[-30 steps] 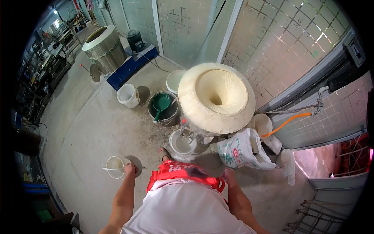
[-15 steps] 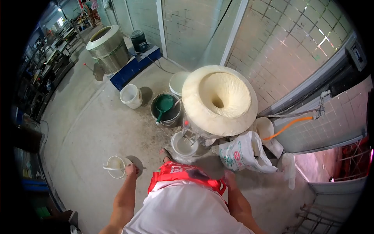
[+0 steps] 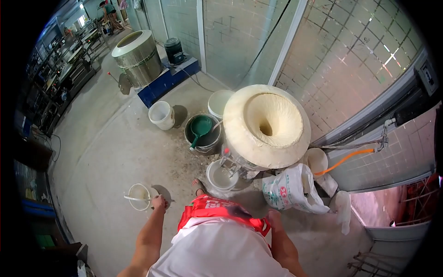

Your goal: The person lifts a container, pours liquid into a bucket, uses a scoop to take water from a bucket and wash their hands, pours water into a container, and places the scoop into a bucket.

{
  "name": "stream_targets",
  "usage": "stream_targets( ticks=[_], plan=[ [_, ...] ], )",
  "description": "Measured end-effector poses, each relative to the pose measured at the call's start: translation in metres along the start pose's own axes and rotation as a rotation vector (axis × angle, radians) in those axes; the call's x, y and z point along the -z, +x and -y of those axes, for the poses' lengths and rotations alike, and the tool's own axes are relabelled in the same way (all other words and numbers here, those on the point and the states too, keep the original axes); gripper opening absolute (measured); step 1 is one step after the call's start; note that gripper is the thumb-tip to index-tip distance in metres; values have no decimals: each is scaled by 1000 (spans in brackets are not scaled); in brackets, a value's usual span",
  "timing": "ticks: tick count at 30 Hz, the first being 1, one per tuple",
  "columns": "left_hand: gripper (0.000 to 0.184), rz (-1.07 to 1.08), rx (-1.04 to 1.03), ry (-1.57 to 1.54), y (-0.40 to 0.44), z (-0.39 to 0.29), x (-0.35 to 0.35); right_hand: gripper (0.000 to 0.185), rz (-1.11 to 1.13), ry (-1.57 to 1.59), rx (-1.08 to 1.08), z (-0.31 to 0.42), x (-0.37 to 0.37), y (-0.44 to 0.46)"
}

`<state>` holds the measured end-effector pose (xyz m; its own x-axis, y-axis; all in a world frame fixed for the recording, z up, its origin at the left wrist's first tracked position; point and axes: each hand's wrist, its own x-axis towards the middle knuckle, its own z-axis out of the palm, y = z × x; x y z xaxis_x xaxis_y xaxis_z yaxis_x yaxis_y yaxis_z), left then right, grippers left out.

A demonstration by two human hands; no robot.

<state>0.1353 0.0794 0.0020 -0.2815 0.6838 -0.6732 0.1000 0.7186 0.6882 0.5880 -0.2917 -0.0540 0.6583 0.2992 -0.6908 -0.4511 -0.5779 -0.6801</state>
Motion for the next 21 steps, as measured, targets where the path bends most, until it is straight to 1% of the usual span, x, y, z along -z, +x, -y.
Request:
stream_targets(
  ticks=[4, 7, 9, 11, 13, 14, 15, 17, 20, 21],
  plan=[
    [10, 16, 9, 9, 0, -1, 0, 24, 19, -159, 42, -15, 4, 19],
    [9, 27, 7, -29, 10, 9, 0, 27, 26, -273, 110, 38, -9, -32],
    [8, 16, -12, -40, 11, 6, 4, 36, 21, -461, 159, 6, -4, -1],
    [7, -16, -34, -3, -9, -1, 4, 39, 40, -522, 159, 63, -11, -59],
    [8, -66, -51, -76, -3, 13, 7, 22, 24, -476, 129, 62, -12, -54],
    [9, -20, -15, -108, -12, 11, 11, 20, 18, -482, 134, 53, -11, -46],
    [13, -6, -17, -93, 1, 25, 17, 19, 13, -494, 158, 46, -10, -40],
    [20, -74, -6, 90, -19, 11, 20, 17, 9, -522, 219, 36, -9, -26],
    [26, -70, 29, 181, -35, -7, 23, 15, 12, -568, 341, 25, -9, -16],
    [25, -68, 11, 152, -21, -1, 25, 15, 17, -579, 391, 21, -9, -15]
  ],
)
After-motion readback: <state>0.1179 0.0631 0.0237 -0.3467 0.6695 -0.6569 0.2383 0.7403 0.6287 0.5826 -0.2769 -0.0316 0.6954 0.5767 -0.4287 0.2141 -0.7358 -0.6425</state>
